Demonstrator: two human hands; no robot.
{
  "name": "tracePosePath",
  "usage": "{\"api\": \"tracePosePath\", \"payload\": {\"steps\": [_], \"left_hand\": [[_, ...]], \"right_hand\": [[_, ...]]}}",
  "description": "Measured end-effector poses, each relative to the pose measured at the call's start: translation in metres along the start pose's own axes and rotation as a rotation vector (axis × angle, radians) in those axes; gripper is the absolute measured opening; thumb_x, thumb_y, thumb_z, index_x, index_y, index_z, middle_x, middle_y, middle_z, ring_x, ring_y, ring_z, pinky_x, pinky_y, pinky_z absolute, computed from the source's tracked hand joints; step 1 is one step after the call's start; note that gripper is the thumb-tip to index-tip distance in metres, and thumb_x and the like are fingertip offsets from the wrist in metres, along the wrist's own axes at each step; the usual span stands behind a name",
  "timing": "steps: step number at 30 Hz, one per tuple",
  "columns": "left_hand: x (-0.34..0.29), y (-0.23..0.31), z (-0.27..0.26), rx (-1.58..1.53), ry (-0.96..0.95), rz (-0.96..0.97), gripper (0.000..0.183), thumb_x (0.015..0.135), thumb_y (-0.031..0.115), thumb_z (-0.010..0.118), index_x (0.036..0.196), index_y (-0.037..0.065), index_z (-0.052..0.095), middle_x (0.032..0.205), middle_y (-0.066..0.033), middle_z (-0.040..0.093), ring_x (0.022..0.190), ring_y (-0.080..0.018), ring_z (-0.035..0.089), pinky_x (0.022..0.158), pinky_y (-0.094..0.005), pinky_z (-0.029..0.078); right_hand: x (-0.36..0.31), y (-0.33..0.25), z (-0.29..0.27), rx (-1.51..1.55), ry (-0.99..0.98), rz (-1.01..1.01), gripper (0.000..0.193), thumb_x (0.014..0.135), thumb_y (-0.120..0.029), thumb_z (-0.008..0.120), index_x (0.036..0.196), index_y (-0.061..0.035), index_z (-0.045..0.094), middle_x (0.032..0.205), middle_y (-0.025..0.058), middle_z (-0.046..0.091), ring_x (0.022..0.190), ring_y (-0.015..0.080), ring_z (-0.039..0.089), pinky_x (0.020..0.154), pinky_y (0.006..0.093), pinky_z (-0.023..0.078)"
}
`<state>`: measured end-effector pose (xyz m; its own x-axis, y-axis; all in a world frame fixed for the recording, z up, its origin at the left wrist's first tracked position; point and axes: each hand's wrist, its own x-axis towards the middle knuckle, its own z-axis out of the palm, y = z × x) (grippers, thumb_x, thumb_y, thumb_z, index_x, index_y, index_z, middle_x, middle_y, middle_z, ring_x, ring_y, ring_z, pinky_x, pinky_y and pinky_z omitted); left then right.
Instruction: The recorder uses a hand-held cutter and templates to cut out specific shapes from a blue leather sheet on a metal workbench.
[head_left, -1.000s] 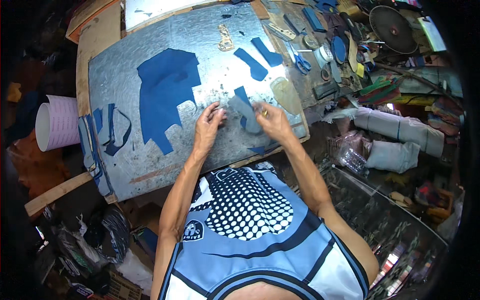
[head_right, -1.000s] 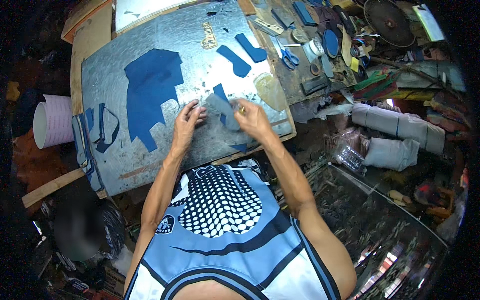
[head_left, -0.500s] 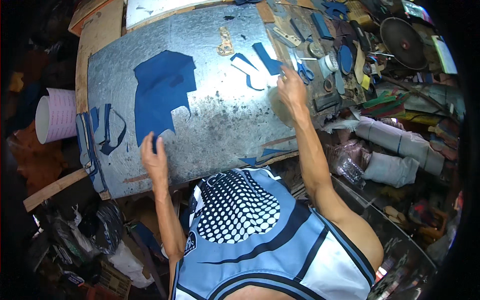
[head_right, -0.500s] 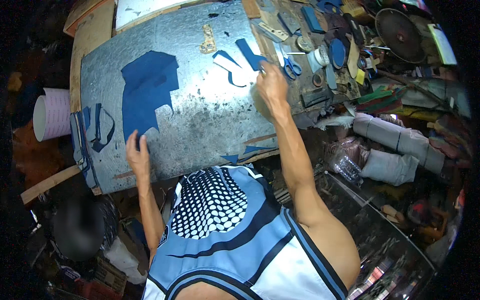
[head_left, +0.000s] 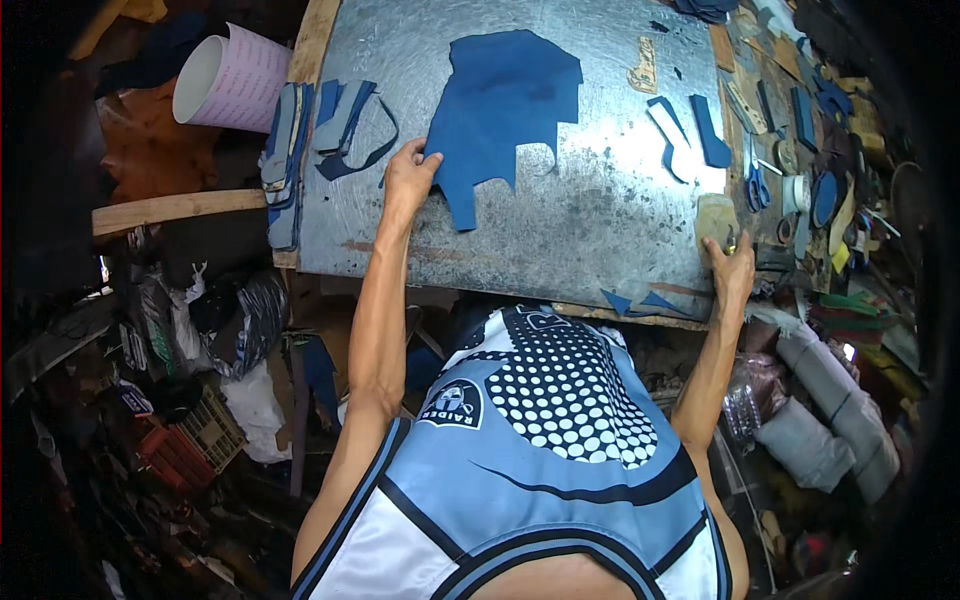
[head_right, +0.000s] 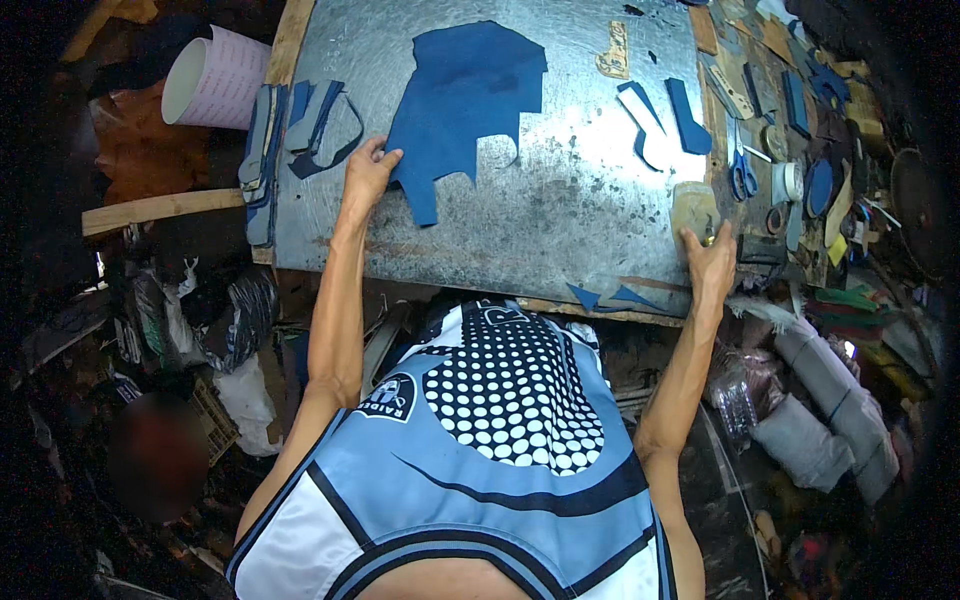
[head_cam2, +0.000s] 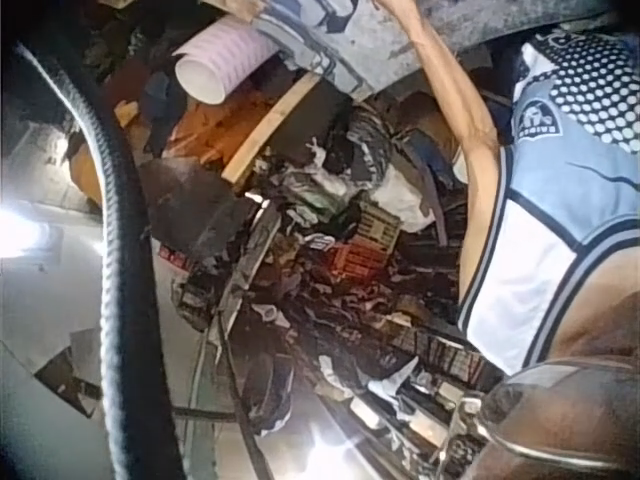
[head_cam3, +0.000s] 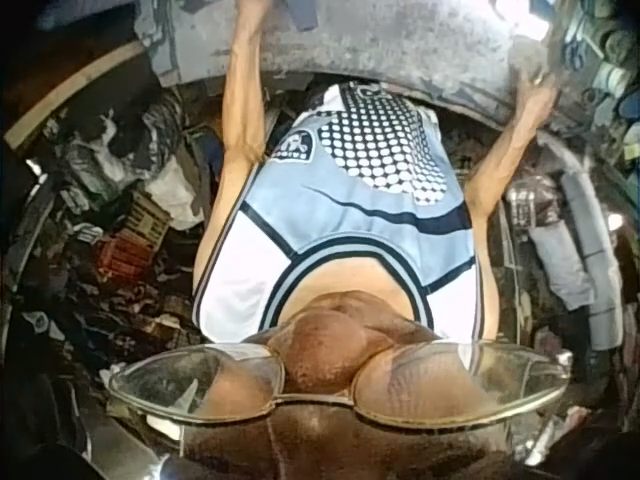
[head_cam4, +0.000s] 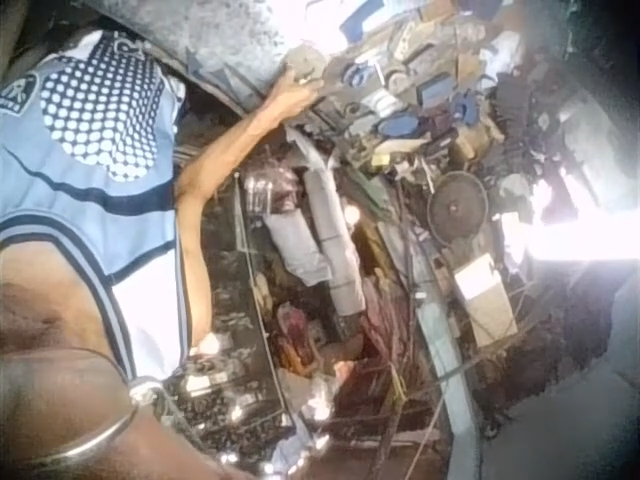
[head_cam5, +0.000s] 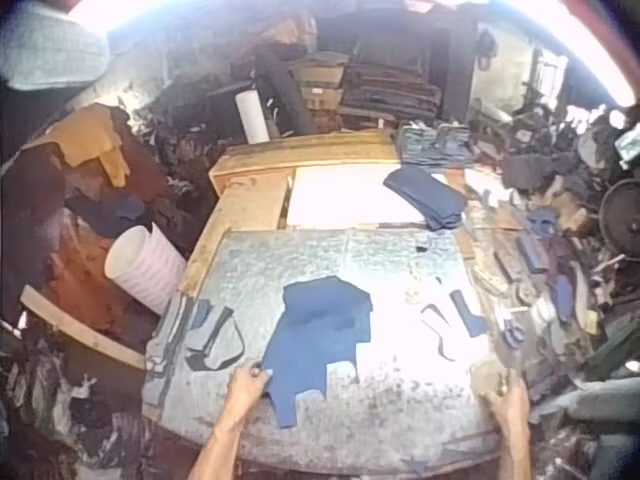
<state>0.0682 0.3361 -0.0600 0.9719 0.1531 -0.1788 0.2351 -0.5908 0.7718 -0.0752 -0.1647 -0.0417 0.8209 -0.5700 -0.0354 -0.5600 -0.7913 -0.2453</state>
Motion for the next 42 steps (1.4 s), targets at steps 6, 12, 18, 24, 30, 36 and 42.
{"api": "tracePosePath", "payload": {"steps": [6,12,18,24,30,36,42], "left_hand": [[-0.057,0.001,0.013,0.009,-0.179,-0.033,0.041,0.084,0.018,0.073,0.118,-0.004,0.064,0.076,-0.0134,0.069,0.068,-0.0236,0.066,0.067,-0.0362,0.053],[-0.043,0.011,-0.020,0.408,-0.104,0.255,0.042,0.088,0.026,0.070,0.119,-0.002,0.065,0.097,-0.0202,0.070,0.092,-0.0372,0.066,0.080,-0.0441,0.051],[0.070,0.021,0.034,0.655,0.080,0.864,0.063,0.097,0.048,0.053,0.141,0.003,0.049,0.148,-0.0233,0.042,0.142,-0.0394,0.032,0.116,-0.0530,0.026],[-0.016,0.043,0.090,0.695,-0.407,0.963,0.086,0.093,0.073,0.032,0.151,0.010,0.037,0.162,-0.0174,0.020,0.151,-0.0345,0.013,0.123,-0.0493,0.009],[-0.140,0.029,0.107,0.234,-0.877,1.096,0.086,0.093,0.076,0.025,0.154,0.016,0.029,0.164,-0.0118,0.011,0.152,-0.0299,0.007,0.123,-0.0481,0.004],[0.002,0.007,0.078,0.620,-0.500,1.143,0.080,0.095,0.071,0.031,0.151,0.015,0.036,0.163,-0.0123,0.018,0.152,-0.0325,0.010,0.122,-0.0522,0.006],[0.143,0.029,0.066,0.877,-0.235,0.966,0.069,0.100,0.061,0.033,0.153,0.018,0.035,0.162,-0.0094,0.025,0.151,-0.0298,0.016,0.122,-0.0495,0.011]], "right_hand": [[-0.001,0.031,-0.015,0.384,0.025,0.111,0.039,0.088,-0.020,0.070,0.119,0.0036,0.064,0.099,0.0177,0.070,0.092,0.0335,0.067,0.085,0.0387,0.051],[-0.051,-0.003,-0.030,0.887,0.005,0.282,0.040,0.094,-0.012,0.065,0.129,0.0022,0.054,0.083,0.0018,0.060,0.058,0.0067,0.052,0.047,0.0213,0.041],[-0.083,-0.086,-0.043,0.975,-0.075,0.134,0.048,0.095,-0.005,0.061,0.140,0.0000,0.047,0.083,0.0010,0.059,0.061,0.0071,0.056,0.050,0.0200,0.043],[-0.116,-0.093,-0.053,0.989,-0.024,0.138,0.052,0.094,-0.002,0.061,0.143,-0.0023,0.044,0.083,0.0008,0.059,0.061,0.0070,0.056,0.051,0.0196,0.044],[-0.124,-0.109,-0.044,1.110,0.030,0.194,0.050,0.093,-0.001,0.062,0.140,-0.0017,0.046,0.083,0.0009,0.059,0.059,0.0073,0.056,0.051,0.0203,0.046],[-0.144,-0.126,-0.040,1.092,0.035,0.196,0.045,0.093,-0.003,0.062,0.136,0.0009,0.048,0.082,0.0010,0.057,0.059,0.0063,0.051,0.052,0.0202,0.044],[-0.182,-0.126,-0.037,1.025,0.052,0.240,0.038,0.094,-0.004,0.061,0.131,0.0008,0.052,0.083,0.0011,0.058,0.062,0.0059,0.051,0.055,0.0206,0.043]]}}
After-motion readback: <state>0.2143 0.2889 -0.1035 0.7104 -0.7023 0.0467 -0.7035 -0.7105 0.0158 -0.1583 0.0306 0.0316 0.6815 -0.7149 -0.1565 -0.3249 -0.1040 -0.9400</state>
